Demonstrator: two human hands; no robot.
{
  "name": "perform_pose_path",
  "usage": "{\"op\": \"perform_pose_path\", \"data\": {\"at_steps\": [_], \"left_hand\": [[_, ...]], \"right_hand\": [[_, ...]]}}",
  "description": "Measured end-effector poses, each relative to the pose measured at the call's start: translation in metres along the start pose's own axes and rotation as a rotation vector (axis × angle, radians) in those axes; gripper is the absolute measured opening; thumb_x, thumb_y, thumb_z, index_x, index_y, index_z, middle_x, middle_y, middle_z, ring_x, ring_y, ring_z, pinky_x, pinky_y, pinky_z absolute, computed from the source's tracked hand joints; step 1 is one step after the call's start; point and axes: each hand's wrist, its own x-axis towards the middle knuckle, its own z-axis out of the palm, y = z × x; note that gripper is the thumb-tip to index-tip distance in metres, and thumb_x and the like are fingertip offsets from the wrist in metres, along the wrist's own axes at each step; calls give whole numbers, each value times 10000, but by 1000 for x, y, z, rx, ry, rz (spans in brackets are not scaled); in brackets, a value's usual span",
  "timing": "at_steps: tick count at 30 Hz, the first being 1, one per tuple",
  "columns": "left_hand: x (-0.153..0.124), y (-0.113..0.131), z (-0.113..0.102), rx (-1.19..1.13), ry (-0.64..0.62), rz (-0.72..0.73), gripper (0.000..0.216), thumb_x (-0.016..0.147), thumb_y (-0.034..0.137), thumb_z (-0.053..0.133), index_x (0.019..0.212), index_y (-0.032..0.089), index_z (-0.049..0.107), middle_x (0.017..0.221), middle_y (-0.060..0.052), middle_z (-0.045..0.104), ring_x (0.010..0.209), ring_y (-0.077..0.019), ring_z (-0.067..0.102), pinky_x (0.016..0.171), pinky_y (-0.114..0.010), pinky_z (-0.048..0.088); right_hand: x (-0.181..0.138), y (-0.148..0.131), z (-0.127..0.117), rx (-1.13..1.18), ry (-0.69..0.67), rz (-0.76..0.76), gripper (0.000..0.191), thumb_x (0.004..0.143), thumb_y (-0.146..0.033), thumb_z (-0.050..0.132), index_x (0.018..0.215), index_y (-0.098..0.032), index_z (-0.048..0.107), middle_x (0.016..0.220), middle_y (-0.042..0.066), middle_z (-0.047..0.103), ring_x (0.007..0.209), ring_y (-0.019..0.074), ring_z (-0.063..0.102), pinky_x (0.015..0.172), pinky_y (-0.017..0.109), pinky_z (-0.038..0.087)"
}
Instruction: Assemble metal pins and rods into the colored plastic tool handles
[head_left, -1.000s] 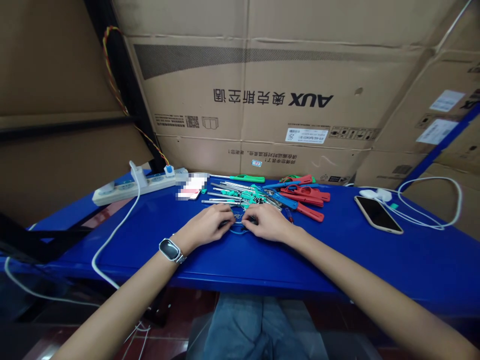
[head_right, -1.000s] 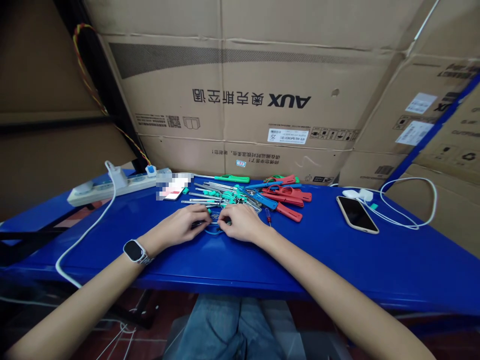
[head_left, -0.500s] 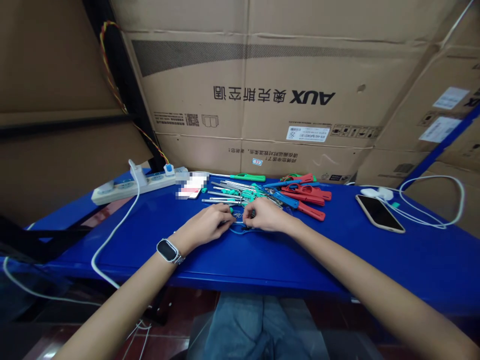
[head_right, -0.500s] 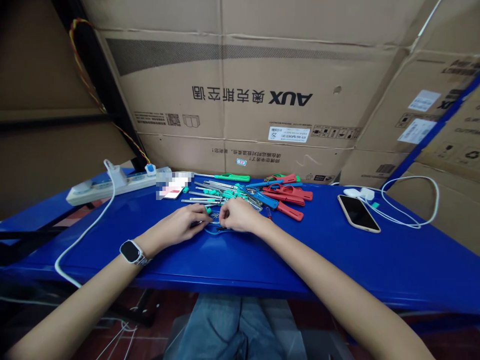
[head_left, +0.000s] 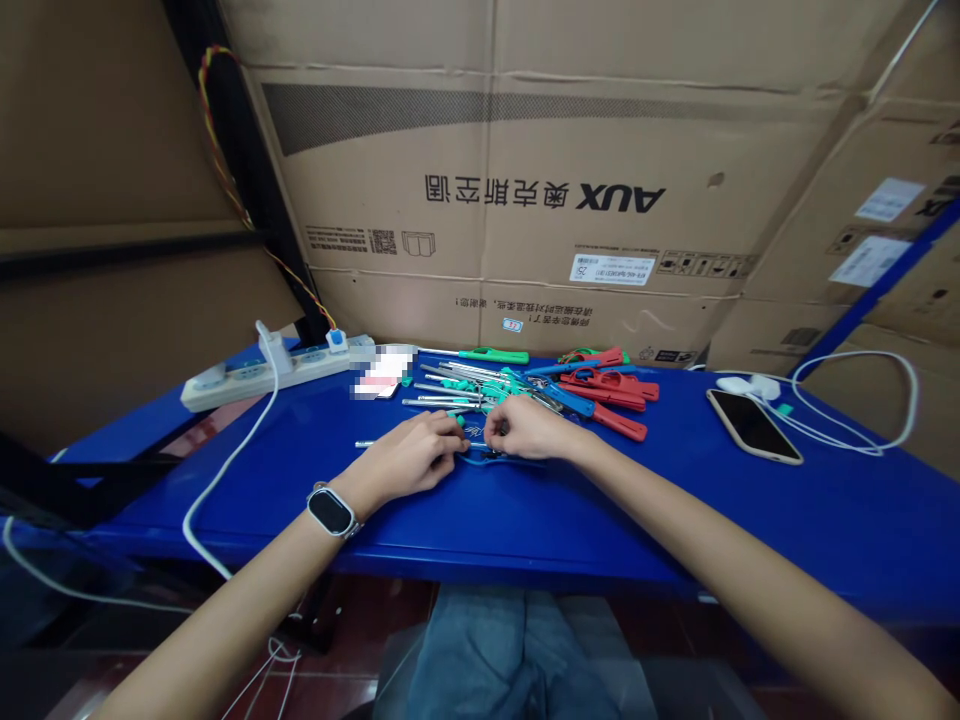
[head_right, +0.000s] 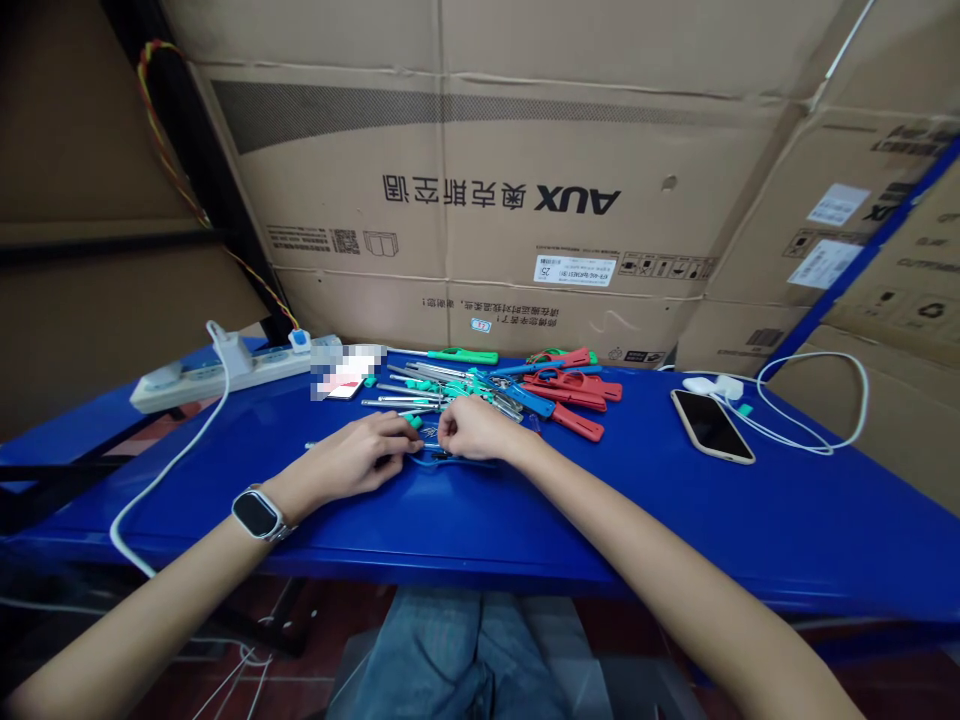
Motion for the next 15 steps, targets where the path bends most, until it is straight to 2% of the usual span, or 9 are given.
{"op": "perform_pose_path", "data": {"at_steps": [5,10,15], "left_hand": [[0,3,0,-2,1,-23,242,862,128,508,972,166,720,987,-88,679,897,-219,636,842,-364,512],[1,7,-2,30,-16,-24,240,864,155,512,1013,166,699,984,-89,660,904,-233,620,850,-386,500],[3,13,-4,95,-31,-2,289,854,136,493,1078,180,670,1106,-89,644,953,-243,595,883,-403,475]], "right_hand": [[0,-4,-4,12,-46,29,187,690,-23,580,722,-127,732,632,2,671,586,105,563,574,196,396],[-1,-4,-3,-1,-20,32,169,700,-36,594,724,-126,735,650,4,678,603,101,570,582,187,390],[-1,-4,1,-43,14,26,169,704,-49,600,720,-134,745,623,5,673,586,101,562,582,192,377]]}}
